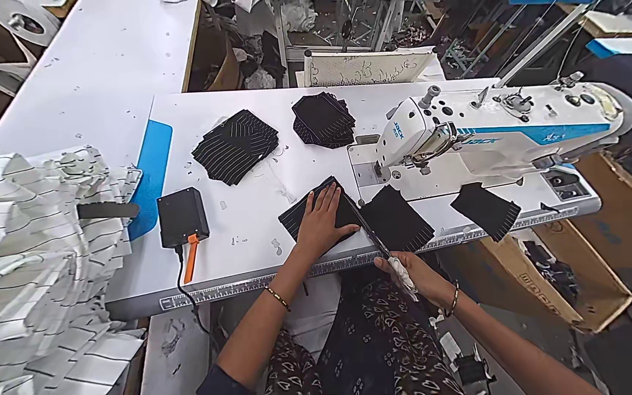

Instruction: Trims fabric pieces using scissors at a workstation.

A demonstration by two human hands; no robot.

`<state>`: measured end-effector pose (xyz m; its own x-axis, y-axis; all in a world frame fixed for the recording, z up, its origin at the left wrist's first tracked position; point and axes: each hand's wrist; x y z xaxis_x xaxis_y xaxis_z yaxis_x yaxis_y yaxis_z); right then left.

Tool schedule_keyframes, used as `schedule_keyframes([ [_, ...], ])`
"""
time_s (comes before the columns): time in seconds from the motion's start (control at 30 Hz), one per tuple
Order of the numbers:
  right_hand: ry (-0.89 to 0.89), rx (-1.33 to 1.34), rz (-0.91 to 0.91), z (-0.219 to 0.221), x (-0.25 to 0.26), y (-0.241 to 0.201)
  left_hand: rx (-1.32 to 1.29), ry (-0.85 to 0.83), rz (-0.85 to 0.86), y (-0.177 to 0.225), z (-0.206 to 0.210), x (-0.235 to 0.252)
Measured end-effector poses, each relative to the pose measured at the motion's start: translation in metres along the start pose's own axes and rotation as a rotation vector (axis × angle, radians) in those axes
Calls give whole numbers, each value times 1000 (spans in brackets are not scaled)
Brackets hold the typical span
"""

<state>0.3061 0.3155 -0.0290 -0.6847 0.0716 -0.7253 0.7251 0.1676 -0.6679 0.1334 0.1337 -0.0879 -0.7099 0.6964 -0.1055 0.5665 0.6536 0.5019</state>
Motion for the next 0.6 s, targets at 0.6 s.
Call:
schedule_keyframes([
  [0.6, -39, -4, 24, -11, -12, 3, -115, 40, 268, -15, 0, -12],
])
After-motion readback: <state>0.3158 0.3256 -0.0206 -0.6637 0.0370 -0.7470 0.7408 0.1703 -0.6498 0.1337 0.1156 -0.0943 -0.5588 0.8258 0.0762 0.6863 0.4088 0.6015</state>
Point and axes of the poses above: each hand's wrist, its own x-axis towards the middle knuckle, its own z-axis out of the palm, y = z × x, and after that the axes turned 2 degrees about -x, right-handed
